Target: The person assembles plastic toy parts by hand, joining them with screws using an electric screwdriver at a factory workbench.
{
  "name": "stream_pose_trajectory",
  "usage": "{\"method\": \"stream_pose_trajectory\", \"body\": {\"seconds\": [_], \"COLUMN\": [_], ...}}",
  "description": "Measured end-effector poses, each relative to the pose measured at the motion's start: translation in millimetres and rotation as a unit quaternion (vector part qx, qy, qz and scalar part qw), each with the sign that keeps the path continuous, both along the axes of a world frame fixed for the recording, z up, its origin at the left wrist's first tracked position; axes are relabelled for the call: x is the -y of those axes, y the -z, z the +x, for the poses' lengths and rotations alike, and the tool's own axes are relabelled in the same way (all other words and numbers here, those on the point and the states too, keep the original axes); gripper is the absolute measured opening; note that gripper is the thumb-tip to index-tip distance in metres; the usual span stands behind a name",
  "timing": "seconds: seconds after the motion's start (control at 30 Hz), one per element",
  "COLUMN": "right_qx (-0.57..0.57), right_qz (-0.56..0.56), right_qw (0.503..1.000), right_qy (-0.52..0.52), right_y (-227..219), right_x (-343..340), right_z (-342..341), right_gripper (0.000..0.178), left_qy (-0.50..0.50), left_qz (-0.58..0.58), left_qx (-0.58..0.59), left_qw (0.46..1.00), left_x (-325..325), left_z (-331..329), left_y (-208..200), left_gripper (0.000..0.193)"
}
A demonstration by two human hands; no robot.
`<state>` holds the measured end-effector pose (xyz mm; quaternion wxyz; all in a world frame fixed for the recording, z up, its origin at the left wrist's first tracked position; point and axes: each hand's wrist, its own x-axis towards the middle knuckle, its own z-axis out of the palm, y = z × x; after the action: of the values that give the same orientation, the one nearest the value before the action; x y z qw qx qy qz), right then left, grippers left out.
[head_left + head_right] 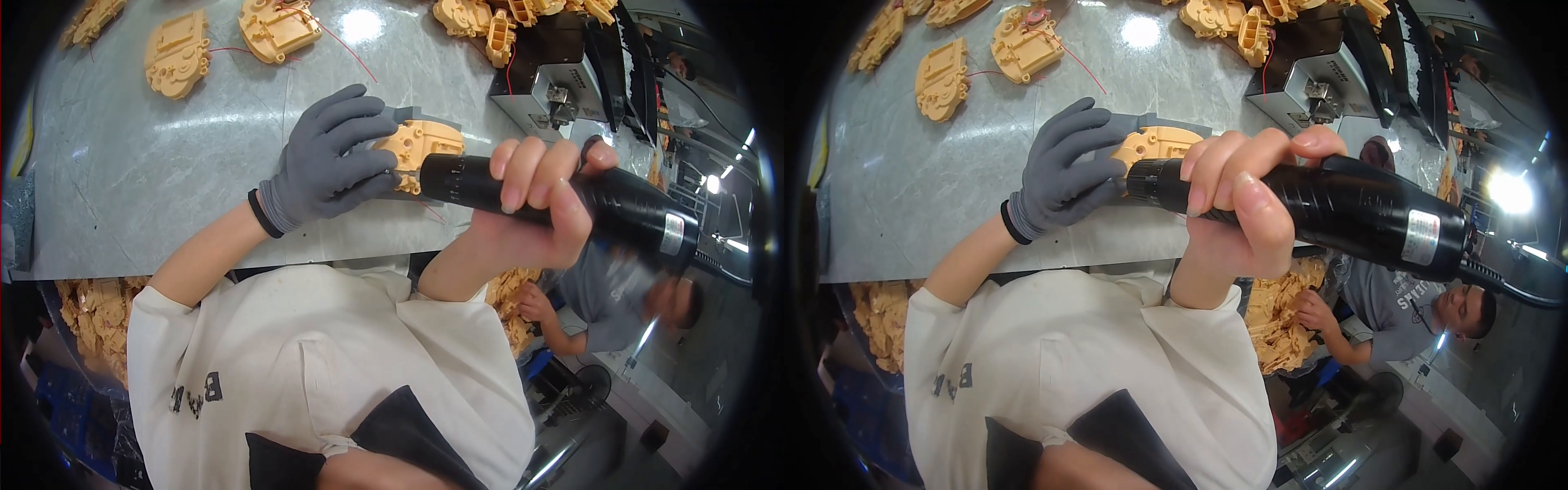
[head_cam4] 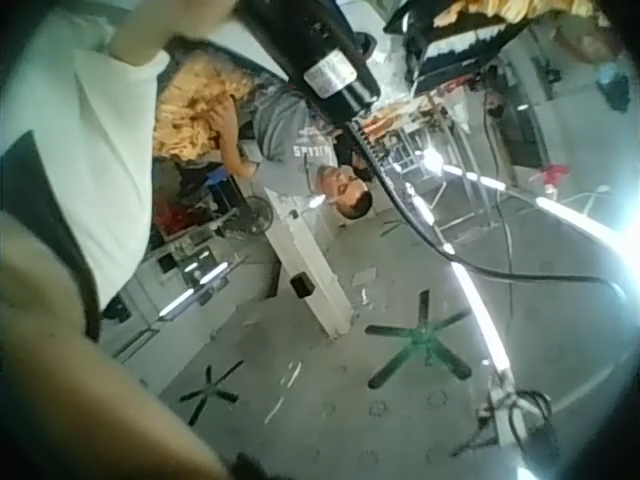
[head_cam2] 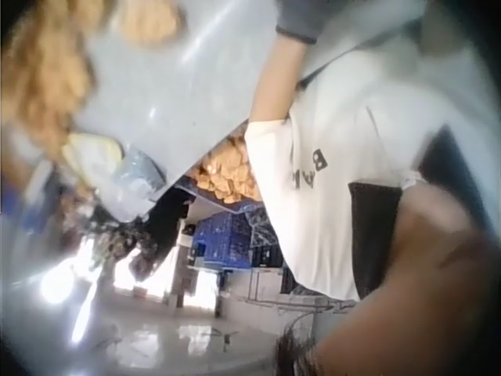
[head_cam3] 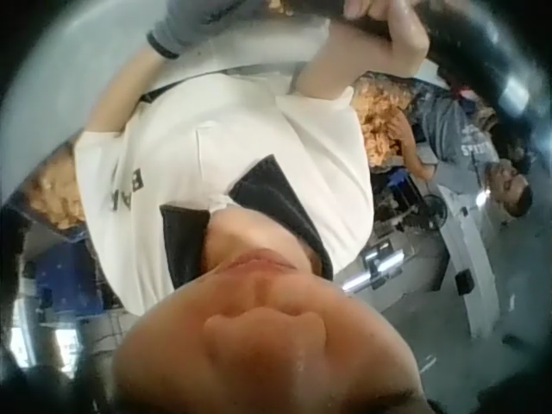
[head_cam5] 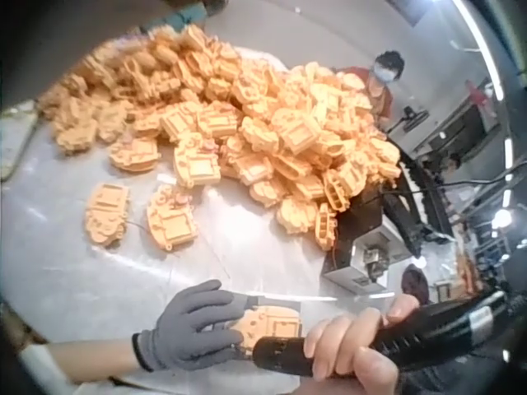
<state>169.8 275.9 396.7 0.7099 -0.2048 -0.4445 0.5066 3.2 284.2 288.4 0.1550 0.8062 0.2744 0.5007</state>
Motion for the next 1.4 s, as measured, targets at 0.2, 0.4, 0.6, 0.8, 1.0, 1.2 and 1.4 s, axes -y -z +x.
{"method": "stream_pose_trajectory", "body": {"seconds": [0.2, 0.4, 0.6, 0.8, 1.0, 1.2, 1.4], "right_qx": [0.018, 0.022, 0.039, 0.055, 0.062, 0.059, 0.120], "right_qz": [0.003, -0.005, -0.013, 0.002, -0.011, 0.017, 0.005], "right_qw": [1.000, 1.000, 0.999, 0.998, 0.998, 0.998, 0.988], "right_qy": [-0.008, 0.000, -0.003, 0.009, 0.016, 0.020, 0.098], "right_y": [1.0, 4.5, 2.1, 1.3, 0.5, -3.8, -14.5], "right_x": [-1.4, 0.5, 0.4, 0.1, 0.5, -4.0, -25.6], "right_z": [-1.0, -9.7, -13.2, -15.0, -16.9, -8.0, -7.2], "right_gripper": [0.044, 0.042, 0.043, 0.041, 0.042, 0.044, 0.043], "left_qy": [0.013, 0.016, 0.022, 0.019, 0.020, -0.003, -0.018], "left_qz": [-0.007, -0.007, 0.000, 0.003, 0.013, 0.006, -0.041], "left_qx": [0.010, 0.011, 0.027, 0.024, 0.012, 0.019, -0.038], "left_qw": [1.000, 1.000, 0.999, 1.000, 1.000, 1.000, 0.998], "left_x": [-0.6, -1.5, -1.7, -1.8, -3.6, -2.0, 0.1], "left_z": [0.3, 0.3, 0.4, 0.1, -1.7, 1.1, 4.9], "left_y": [0.7, 0.5, 0.4, 0.7, 0.8, -0.9, 3.0], "left_gripper": [0.026, 0.025, 0.027, 0.024, 0.028, 0.042, 0.056]}}
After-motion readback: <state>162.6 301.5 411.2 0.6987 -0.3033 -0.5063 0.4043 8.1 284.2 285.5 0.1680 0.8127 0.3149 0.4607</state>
